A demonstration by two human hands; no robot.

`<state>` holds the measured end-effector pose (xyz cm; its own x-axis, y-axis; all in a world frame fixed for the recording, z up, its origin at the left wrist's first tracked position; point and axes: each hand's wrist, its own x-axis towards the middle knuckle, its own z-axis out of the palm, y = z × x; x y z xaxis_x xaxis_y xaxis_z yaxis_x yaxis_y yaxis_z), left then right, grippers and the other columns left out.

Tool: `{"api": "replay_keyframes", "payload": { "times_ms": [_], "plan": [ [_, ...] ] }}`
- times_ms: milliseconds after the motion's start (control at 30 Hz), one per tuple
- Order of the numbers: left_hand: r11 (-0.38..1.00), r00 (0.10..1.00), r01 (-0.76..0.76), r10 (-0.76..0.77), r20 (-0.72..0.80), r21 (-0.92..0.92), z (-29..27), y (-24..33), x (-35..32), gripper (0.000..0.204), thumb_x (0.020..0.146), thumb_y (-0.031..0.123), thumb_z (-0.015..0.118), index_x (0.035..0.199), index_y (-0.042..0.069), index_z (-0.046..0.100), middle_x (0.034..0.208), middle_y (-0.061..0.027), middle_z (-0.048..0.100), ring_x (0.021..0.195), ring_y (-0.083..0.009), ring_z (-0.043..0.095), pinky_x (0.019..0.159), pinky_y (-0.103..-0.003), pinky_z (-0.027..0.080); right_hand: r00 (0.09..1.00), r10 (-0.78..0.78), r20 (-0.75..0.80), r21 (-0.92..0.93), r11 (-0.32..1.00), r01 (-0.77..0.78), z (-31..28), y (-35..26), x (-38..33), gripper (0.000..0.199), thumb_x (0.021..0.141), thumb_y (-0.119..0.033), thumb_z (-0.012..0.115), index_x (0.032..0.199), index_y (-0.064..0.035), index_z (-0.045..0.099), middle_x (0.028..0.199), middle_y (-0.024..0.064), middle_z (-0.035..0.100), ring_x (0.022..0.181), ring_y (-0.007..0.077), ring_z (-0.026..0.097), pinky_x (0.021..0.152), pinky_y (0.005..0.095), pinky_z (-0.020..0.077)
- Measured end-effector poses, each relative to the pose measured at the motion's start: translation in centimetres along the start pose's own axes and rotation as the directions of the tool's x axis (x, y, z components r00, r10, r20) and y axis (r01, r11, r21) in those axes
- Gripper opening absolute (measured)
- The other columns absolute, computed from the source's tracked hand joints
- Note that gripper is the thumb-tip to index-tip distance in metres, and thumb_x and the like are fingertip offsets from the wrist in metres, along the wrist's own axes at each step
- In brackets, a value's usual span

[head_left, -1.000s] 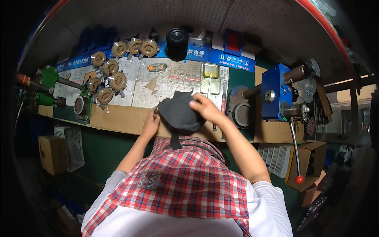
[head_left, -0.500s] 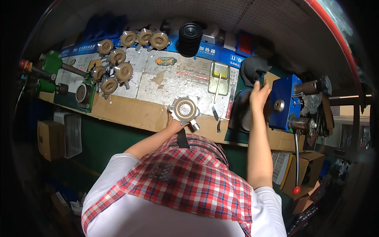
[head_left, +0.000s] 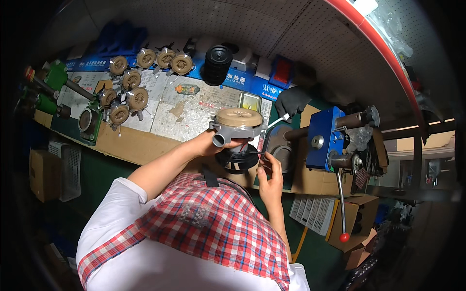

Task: The person assembles small appliance units by hand, repeatedly attaching black circular components to metallic housings and using a press machine to secure them. The person handles multiple units one at a time, placing finished assemblies on the workbench.

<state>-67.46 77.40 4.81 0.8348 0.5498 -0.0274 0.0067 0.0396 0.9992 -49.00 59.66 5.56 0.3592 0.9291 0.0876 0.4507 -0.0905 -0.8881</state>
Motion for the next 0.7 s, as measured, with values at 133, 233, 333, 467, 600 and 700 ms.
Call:
{"api": "replay_keyframes", "payload": {
  "times_ms": [133,233,333,467,600,700],
  "plan": [
    [0.998,0.999,0.014,-0.012,0.031,-0.067,0.9,-0.3,-0.5,0.040,0.093,0.023,0.064,0.128,0.005,0.058,0.120,-0.0091,0.064,0.109,-0.0179,0.059,0.100,-0.031,0.045,0.997,-0.070,0.042,0.008,0.998,0.070,-0.8,-2.3,-1.0,0.059,0.086,-0.021,0.072,0.135,-0.0004,0.047,0.125,0.0148,0.053,0.109,0.0252,0.059,0.092,0.0337,0.0484],
    [0.956,0.990,0.117,-0.091,0.109,-0.268,1.5,0.4,-0.7,0.043,0.093,0.023,0.064,0.131,0.005,0.055,0.122,-0.0085,0.064,0.112,-0.0181,0.059,0.101,-0.031,0.045,0.997,-0.059,0.046,0.170,0.984,0.051,-0.6,-3.0,-1.5,0.064,0.085,-0.022,0.074,0.137,-0.0006,0.044,0.129,0.0150,0.051,0.112,0.0253,0.058,0.092,0.0346,0.0485],
    [0.837,0.971,0.124,0.009,0.241,-0.532,2.0,1.5,-1.2,0.075,0.084,0.039,0.072,0.142,0.005,0.039,0.130,-0.0127,0.058,0.121,-0.0232,0.055,0.104,-0.038,0.045,0.994,-0.080,0.073,0.177,0.982,0.066,-0.3,-2.7,-1.9,0.076,0.078,-0.020,0.080,0.140,-0.0005,0.040,0.130,0.0157,0.050,0.113,0.0253,0.057,0.093,0.0354,0.0491],
    [0.878,0.985,0.087,-0.006,0.172,-0.470,2.0,-0.7,-1.8,0.079,0.081,0.042,0.075,0.141,0.005,0.040,0.132,-0.0128,0.057,0.124,-0.0232,0.053,0.106,-0.039,0.044,0.983,-0.153,0.100,0.043,0.988,0.149,-0.6,-3.5,-2.4,0.086,0.069,-0.021,0.085,0.140,-0.0018,0.040,0.129,0.0166,0.049,0.115,0.0298,0.056,0.094,0.0374,0.0488],
    [0.987,0.993,0.118,-0.114,0.042,-0.109,1.5,-1.3,-3.5,0.067,0.086,0.043,0.069,0.136,0.004,0.049,0.132,-0.0098,0.057,0.121,-0.0197,0.054,0.106,-0.037,0.042,0.956,-0.277,0.090,-0.006,0.960,0.279,-1.4,-3.5,-3.1,0.094,0.064,-0.029,0.088,0.141,-0.0037,0.040,0.134,0.0176,0.048,0.118,0.0330,0.053,0.096,0.0403,0.0478],
    [0.942,0.990,0.049,-0.001,0.143,-0.331,2.8,-0.8,-2.5,0.066,0.088,0.045,0.067,0.136,0.003,0.049,0.132,-0.0106,0.057,0.121,-0.0199,0.054,0.106,-0.037,0.042,0.893,-0.422,0.157,-0.071,0.897,0.437,-1.8,-3.4,-3.4,0.096,0.062,-0.032,0.088,0.141,-0.0049,0.041,0.136,0.0186,0.046,0.121,0.0356,0.051,0.099,0.0424,0.0459]
  ]
}}
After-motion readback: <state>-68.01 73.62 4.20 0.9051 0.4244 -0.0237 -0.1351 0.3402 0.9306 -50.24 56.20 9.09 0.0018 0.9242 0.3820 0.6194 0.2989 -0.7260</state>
